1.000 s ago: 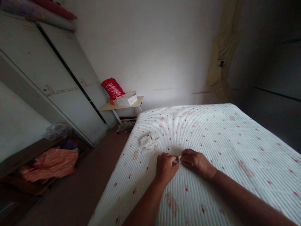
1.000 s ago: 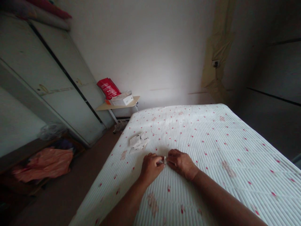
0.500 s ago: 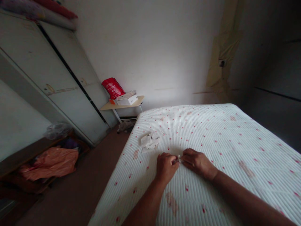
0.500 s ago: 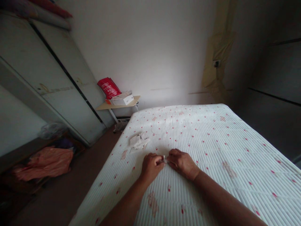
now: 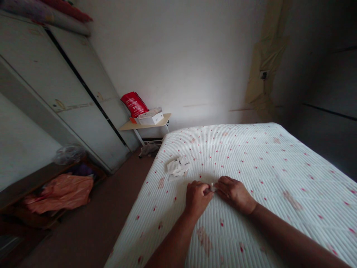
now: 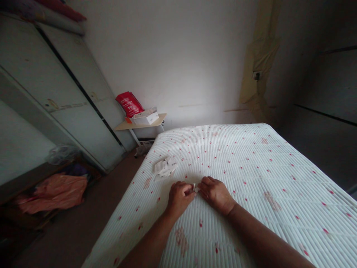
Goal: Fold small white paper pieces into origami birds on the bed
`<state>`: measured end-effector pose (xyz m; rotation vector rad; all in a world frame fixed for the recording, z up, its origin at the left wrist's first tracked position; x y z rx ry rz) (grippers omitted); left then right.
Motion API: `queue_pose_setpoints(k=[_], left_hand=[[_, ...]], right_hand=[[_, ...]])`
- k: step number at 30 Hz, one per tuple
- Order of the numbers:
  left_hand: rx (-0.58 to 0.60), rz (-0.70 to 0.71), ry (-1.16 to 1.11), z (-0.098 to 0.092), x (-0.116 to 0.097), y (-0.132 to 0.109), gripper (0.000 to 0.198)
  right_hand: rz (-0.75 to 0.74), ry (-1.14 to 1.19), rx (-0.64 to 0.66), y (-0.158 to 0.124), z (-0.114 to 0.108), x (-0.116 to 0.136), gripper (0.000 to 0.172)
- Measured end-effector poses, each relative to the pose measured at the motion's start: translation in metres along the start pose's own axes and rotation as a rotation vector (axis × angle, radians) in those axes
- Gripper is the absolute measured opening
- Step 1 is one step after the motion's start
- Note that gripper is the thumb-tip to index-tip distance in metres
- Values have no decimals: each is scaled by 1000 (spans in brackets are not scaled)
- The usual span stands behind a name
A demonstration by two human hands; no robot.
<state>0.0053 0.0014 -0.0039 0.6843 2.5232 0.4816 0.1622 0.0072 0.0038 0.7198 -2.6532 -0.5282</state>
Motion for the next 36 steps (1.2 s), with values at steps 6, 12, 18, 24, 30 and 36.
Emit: queue_pose_setpoints(k=[6, 12, 18, 24, 30, 36], left_hand=[[-52, 4, -41, -2, 0, 1, 4], [-69, -29, -103, 0, 1, 0, 6], [-121, -73, -216, 0, -1, 0, 7], [-199, -80, -276, -5, -7, 0, 9], [-267, -59, -229, -7, -12, 0, 14], [-300, -45, -216, -10, -15, -1, 16]], right_hand=[[-2, -24, -26, 0, -2, 2, 13], [20, -65, -90, -1, -2, 2, 18], [14, -58, -197, 0, -4, 4, 22], [57, -49, -228, 0, -6, 6, 21], [146, -39, -210, 0, -1, 8, 22], [252, 26, -207, 1, 5, 9, 24]])
Point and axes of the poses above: each hand's wrist, its own y-axis towards the middle knuckle, its own z-axis out of the palm, x = y × z, the point moved 2 cm from there along y, towards the middle knuckle, and after that the axes turned 14 degrees about z, right-handed, at the moved point
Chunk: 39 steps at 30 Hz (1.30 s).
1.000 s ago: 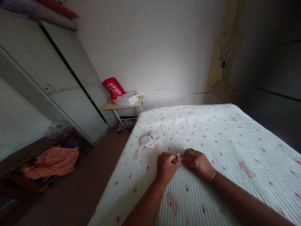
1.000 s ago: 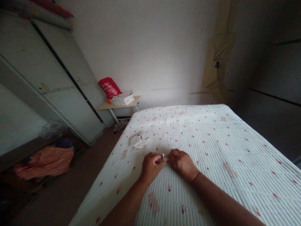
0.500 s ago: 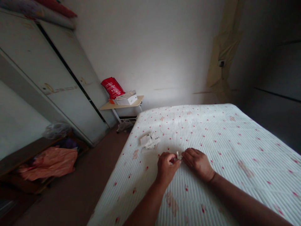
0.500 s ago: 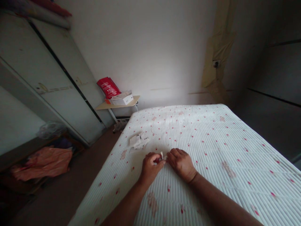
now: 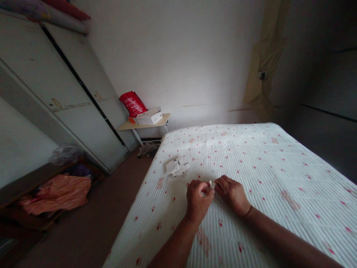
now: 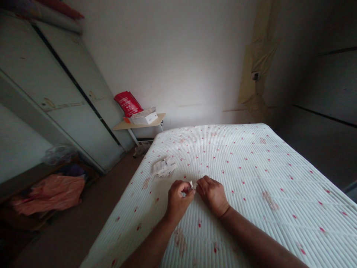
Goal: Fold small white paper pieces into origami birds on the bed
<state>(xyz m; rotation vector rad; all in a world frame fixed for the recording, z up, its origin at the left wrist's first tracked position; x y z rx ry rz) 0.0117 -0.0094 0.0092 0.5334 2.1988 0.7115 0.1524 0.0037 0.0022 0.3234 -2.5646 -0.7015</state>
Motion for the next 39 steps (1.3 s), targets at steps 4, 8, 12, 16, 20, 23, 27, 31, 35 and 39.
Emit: queue_pose_setpoints(k=[4, 8, 12, 16, 20, 23, 27, 31, 35, 39], left_hand=[[9, 6, 6, 1, 0, 0, 16], [6, 12, 6, 1, 1, 0, 17], [4, 17, 14, 1, 0, 0, 17], [0, 17, 14, 1, 0, 0, 18], [-12, 14, 12, 0, 0, 1, 17], [-26, 3, 9, -1, 2, 0, 15], [-36, 4, 9, -2, 5, 0, 14], [-31, 14, 23, -3, 6, 0, 15], [-27, 20, 24, -2, 5, 1, 15], [-27, 25, 28, -2, 4, 1, 15]], right_hand=[[7, 36, 18, 0, 1, 0, 22], [22, 64, 38, -1, 1, -1, 20], [29, 80, 50, -1, 2, -1, 19], [26, 89, 41, -1, 2, 0, 20], [10, 95, 23, -1, 1, 0, 20], [-9, 127, 20, -1, 0, -1, 19], [4, 160, 9, -2, -1, -4, 24], [8, 152, 8, -2, 0, -7, 27], [23, 134, -5, -2, -1, -6, 23], [4, 71, -22, -1, -4, -3, 18]])
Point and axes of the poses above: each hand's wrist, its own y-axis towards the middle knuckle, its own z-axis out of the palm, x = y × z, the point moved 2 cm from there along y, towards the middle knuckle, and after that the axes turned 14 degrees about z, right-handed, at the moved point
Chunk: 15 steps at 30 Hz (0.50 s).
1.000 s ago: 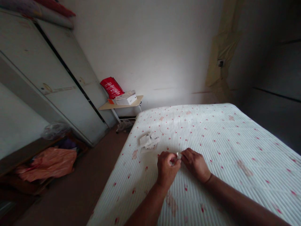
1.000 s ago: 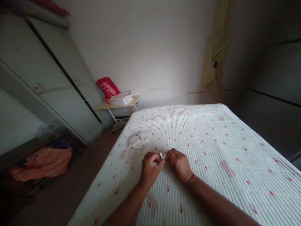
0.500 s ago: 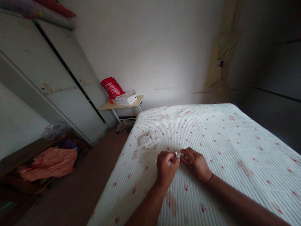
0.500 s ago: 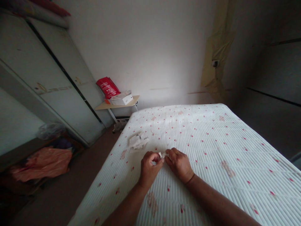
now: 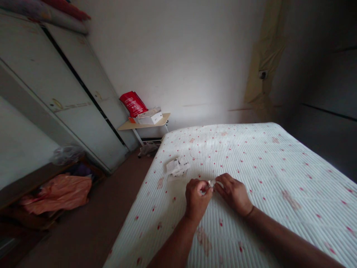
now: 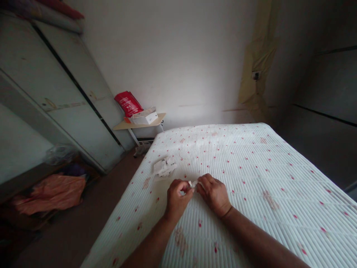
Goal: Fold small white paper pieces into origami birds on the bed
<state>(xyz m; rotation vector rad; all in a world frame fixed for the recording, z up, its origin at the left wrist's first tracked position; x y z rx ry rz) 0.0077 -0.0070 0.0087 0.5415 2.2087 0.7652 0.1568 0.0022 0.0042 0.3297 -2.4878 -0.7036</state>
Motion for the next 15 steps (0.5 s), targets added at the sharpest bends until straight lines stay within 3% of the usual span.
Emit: queue_pose_setpoints(k=[6, 15], left_hand=[[2, 21, 7, 1, -3, 0, 17], [20, 28, 34, 1, -6, 1, 18]], right_hand=[[1, -37, 19, 0, 2, 2, 26], [40, 146, 93, 1, 3, 1, 24]])
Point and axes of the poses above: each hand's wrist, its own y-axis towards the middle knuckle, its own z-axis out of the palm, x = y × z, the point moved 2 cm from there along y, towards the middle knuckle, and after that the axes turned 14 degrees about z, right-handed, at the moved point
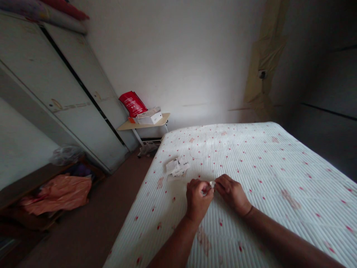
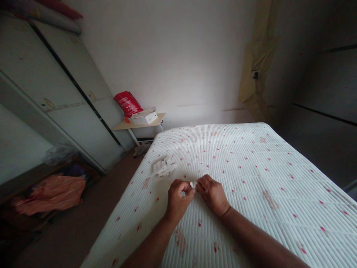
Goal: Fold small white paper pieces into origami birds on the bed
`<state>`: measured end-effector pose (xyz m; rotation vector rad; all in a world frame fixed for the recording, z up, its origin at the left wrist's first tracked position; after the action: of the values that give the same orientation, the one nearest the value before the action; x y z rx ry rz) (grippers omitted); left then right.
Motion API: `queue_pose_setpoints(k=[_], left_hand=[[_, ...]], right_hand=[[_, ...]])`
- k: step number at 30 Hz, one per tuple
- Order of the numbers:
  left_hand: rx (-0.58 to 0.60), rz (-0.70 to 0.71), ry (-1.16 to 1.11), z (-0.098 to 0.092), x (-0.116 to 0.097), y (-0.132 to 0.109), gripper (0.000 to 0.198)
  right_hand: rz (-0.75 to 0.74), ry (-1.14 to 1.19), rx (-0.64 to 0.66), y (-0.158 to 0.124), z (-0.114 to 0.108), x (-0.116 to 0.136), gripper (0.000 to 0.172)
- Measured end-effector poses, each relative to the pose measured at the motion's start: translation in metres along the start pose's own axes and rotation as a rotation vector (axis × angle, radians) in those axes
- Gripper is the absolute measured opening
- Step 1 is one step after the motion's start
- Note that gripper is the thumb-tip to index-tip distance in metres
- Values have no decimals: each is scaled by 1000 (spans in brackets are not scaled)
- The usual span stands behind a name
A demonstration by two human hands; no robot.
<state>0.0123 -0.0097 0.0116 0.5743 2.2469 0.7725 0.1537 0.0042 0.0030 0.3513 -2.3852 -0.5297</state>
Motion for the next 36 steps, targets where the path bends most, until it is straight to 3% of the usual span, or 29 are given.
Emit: queue_pose_setpoints(k=[10, 15, 20, 27, 31, 36], left_hand=[[-15, 0, -9, -2, 3, 1, 18], [10, 10, 83, -3, 9, 1, 14], [65, 39, 181, 1, 8, 0, 8], [100, 78, 220, 3, 3, 0, 3], [91, 74, 142, 0, 3, 0, 11], [53, -52, -107, -6, 13, -1, 14]], right_hand=[[36, 86, 59, -1, -2, -6, 13], [27, 274, 36, 3, -14, -13, 26], [-25, 365, 99, 2, -14, -1, 12], [28, 323, 91, 2, -8, 8, 12], [63, 353, 90, 4, -8, 4, 12], [106, 364, 34, 6, -9, -4, 15]])
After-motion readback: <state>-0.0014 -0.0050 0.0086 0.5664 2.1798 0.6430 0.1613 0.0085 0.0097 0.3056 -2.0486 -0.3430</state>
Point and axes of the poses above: each hand's wrist, its own y-axis towards the middle knuckle, its own z-axis out of the palm, x = y × z, the point moved 2 cm from there along y, towards the middle knuckle, and after that the axes turned 14 degrees about z, right-handed, at the moved point
